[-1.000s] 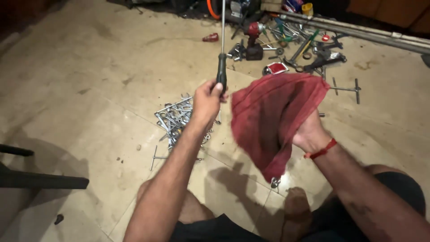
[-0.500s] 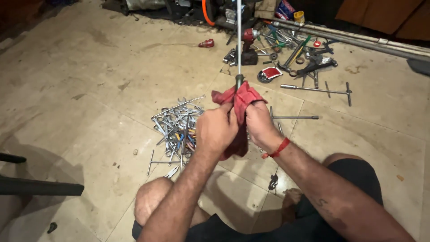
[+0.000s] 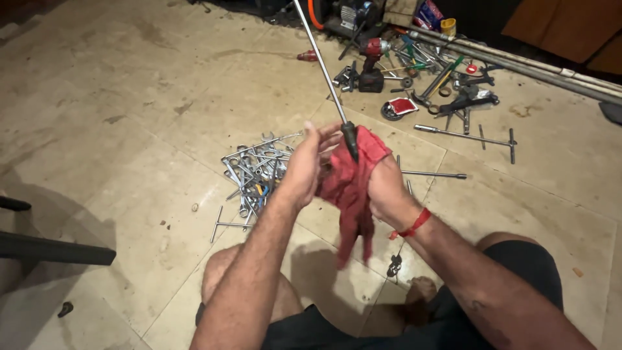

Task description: Cleaning and wiping down various mechanical tools with a red cloth.

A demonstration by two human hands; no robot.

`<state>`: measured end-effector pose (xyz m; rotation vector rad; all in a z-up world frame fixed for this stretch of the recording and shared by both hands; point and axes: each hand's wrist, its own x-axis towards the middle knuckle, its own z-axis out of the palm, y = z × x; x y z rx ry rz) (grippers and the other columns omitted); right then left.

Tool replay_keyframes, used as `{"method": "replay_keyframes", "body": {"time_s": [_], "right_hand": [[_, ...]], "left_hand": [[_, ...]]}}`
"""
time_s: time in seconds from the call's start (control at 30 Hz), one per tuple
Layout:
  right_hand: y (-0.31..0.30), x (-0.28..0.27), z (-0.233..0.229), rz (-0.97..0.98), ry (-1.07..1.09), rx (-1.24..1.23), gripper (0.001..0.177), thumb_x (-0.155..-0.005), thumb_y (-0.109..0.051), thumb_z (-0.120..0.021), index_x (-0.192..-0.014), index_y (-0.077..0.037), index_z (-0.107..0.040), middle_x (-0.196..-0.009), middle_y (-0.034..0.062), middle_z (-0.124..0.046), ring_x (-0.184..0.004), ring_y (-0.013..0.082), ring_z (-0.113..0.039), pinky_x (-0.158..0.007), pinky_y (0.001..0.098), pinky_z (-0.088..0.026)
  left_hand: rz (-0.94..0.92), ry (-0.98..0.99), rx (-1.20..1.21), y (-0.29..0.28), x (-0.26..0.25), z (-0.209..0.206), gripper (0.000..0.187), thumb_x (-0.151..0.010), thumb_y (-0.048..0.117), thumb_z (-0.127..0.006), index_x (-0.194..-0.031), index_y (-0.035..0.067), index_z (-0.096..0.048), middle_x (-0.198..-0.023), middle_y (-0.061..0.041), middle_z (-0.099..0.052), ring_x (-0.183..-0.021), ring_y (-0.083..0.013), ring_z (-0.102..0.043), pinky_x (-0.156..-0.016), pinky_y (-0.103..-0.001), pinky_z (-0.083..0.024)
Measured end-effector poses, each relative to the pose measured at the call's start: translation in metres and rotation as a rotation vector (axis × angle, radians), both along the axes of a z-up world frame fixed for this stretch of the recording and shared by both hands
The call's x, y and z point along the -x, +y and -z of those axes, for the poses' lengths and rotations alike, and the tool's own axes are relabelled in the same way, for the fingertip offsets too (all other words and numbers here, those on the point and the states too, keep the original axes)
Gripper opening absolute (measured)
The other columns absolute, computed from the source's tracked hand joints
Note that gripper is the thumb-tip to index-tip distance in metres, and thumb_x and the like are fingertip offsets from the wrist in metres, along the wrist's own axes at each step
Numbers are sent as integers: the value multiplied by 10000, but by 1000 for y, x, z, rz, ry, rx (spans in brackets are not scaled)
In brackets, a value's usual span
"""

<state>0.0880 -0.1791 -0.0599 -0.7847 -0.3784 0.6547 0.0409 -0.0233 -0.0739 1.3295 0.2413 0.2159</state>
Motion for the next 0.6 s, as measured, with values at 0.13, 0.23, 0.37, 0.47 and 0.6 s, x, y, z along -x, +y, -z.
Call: {"method": "replay_keyframes", "body": {"time_s": [0.13, 0.23, 0.37, 0.47, 0.6], "right_hand": [[-5, -4, -9, 10, 78, -12, 283, -1115, -250, -440, -1187, -44, -619, -1008, 44, -676, -914, 160, -681, -853, 308, -580], [-10, -10, -2, 26, 137, -47, 281, -1109, -248, -442, -1218, -59, -619, -1042, 31, -691, -945, 163, -687, -889, 323, -586], [-17, -13, -9, -28, 246, -32, 315, -1098, -319, -440, -1191, -71, -608, -1061, 66, -720, -978, 198, -717, -846, 374, -590], [-18, -11, -14, -25, 208, -18, 272, -1081, -229, -472, -1239, -43, -592, -1121, 86, -715, -1050, 223, -724, -893, 402, -598], [-20, -5, -22, -76, 55, -14, 295, -1124, -172, -498, -1343, 3, -592, -1198, 108, -718, -1069, 222, -688, -963, 369, -563]], "left_hand": [[210, -210, 566, -4, 16, -28, 983, -942, 810, -161, -1593, 110, -386, -1582, -217, -435, -1418, -324, -441, -1071, -418, -447], [319, -374, 832, -3, 25, -39, 1069, -908, 888, -163, -1651, 129, -287, -1638, -232, -366, -1486, -344, -384, -1112, -447, -426], [352, -451, 883, -4, 30, -49, 1108, -874, 915, -197, -1671, 146, -237, -1666, -208, -331, -1529, -345, -346, -1139, -456, -413], [327, -451, 878, -2, 31, -48, 1120, -868, 914, -204, -1674, 137, -238, -1668, -208, -331, -1536, -339, -340, -1162, -445, -397], [324, -454, 886, -1, 31, -48, 1133, -863, 915, -206, -1673, 124, -240, -1672, -208, -329, -1546, -333, -334, -1191, -442, -378]]}}
